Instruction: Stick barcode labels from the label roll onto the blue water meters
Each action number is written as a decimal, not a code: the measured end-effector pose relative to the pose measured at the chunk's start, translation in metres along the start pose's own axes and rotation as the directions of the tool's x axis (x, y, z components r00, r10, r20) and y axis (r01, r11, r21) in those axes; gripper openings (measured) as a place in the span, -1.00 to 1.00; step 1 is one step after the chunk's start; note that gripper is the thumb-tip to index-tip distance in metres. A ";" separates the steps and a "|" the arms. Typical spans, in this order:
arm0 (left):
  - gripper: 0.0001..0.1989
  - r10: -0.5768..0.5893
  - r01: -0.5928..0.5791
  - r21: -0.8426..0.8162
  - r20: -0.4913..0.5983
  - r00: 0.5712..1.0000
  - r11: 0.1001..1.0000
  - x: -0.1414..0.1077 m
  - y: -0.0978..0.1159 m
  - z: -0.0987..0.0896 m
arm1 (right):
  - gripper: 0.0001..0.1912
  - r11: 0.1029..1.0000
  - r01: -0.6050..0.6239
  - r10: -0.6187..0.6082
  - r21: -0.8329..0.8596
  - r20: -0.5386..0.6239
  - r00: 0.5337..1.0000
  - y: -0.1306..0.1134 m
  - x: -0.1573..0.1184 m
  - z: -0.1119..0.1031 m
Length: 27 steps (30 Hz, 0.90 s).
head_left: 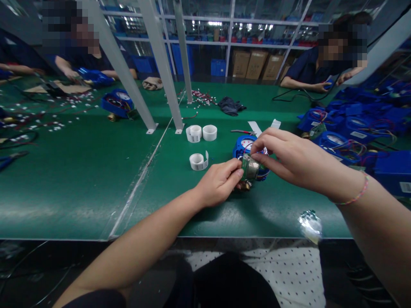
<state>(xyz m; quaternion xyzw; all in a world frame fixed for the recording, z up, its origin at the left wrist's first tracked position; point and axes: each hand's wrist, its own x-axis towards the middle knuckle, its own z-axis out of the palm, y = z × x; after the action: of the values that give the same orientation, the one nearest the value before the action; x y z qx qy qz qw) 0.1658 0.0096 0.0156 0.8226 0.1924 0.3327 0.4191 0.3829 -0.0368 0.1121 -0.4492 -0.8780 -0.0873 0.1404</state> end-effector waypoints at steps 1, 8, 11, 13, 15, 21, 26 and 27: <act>-0.78 -0.017 0.017 -0.031 0.002 1.000 0.999 0.000 0.000 0.000 | -0.89 1.000 0.000 0.000 -0.028 -0.001 1.000 -0.002 -0.001 0.000; -0.75 -0.191 0.166 -0.376 -0.029 0.981 0.912 0.002 -0.004 0.001 | -0.88 0.964 -0.016 -0.018 -0.265 -0.125 0.992 -0.036 -0.031 0.012; -0.75 -0.210 0.178 -0.394 -0.040 0.977 0.902 0.003 -0.007 0.002 | -0.93 0.987 -0.062 0.036 -0.150 -0.169 0.985 -0.058 -0.066 0.019; -0.76 -0.217 0.182 -0.404 -0.043 0.975 0.897 0.003 -0.008 0.003 | -0.95 0.986 -0.156 0.164 0.059 -0.193 0.967 -0.071 -0.098 0.023; -0.76 -0.224 0.183 -0.412 -0.054 0.973 0.893 0.004 -0.009 0.004 | -0.94 0.901 -0.330 0.390 0.282 -0.192 0.901 -0.082 -0.133 0.025; -0.78 -0.237 0.186 -0.396 -0.084 0.968 0.899 0.005 -0.008 0.008 | -0.73 0.398 -0.689 0.873 0.605 -0.020 0.487 -0.083 -0.215 0.033; -0.79 -0.252 0.204 -0.369 -0.085 0.964 0.907 0.005 -0.006 0.011 | -0.65 0.417 -0.785 0.884 0.458 -0.003 0.468 -0.051 -0.235 0.058; -0.79 -0.255 0.209 -0.364 -0.082 0.963 0.908 0.004 -0.006 0.011 | -0.64 0.448 -0.797 0.871 0.404 0.002 0.491 -0.047 -0.233 0.062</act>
<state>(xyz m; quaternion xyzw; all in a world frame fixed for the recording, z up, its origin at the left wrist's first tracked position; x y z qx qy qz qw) 0.1767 0.0091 0.0077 0.6825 0.2529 0.3614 0.5828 0.4646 -0.2251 -0.0231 -0.7790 -0.5207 0.1062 0.3328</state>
